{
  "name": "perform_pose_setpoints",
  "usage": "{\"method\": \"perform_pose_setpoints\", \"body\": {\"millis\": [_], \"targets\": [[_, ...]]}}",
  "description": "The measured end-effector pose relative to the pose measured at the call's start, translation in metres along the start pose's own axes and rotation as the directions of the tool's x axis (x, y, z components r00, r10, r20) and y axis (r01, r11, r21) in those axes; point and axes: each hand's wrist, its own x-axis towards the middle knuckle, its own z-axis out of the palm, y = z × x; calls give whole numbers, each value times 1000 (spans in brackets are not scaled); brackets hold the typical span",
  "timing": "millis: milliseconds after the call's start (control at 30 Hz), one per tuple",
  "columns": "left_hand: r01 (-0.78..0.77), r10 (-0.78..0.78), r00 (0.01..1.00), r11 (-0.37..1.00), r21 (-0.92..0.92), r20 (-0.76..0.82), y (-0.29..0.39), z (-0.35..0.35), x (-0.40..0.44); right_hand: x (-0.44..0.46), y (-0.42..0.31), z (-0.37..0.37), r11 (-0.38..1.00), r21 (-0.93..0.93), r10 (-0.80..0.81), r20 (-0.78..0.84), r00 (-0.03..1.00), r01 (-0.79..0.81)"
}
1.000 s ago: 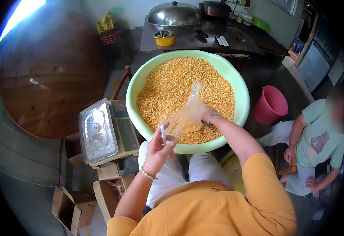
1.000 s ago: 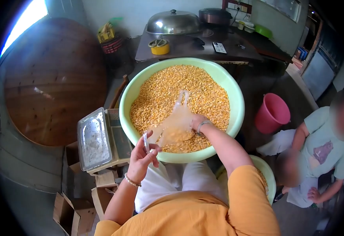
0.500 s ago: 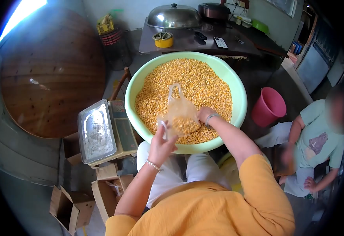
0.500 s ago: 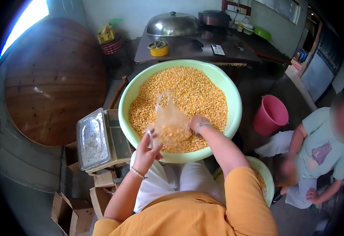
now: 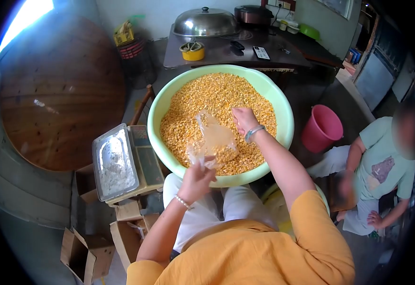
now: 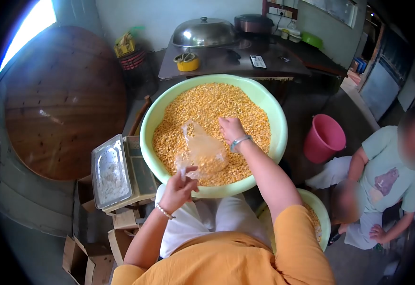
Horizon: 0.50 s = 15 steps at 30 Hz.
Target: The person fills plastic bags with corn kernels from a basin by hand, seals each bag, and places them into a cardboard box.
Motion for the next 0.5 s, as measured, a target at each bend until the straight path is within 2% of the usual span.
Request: {"method": "perform_pose_setpoints", "body": {"millis": [67,133,200,267,333,400,433,467,500], "targets": [[-40,33,992,998,-52,-122,-3,-11,1,-24,-39,30,970,223,-124,100,987,99],[-130,99,967,985,-118,-236,3,-20,2,-51,-69,60,915,385,-226,251,941,117],[-246,168,937,940,-236,-306,13,-24,3,-77,-80,94,946,290,-226,286,931,141],[-325,219,916,896,-303,-337,23,-29,5,-82,-64,115,962,185,-259,402,878,200],[-355,229,900,878,-322,-370,30,-33,7,-86,-50,124,978,117,-210,496,843,175],[-365,233,900,865,-344,-367,35,-35,6,-90,-39,125,995,73,-92,555,827,61],[-367,234,902,859,-358,-363,36,-35,5,-82,-20,124,999,-34,17,536,844,2],[-358,256,915,872,-334,-312,36,-34,4,-70,3,121,988,-140,124,502,856,-61],[-350,276,926,883,-312,-256,36,-33,2,-67,14,119,986,-123,157,524,837,-108]]}}
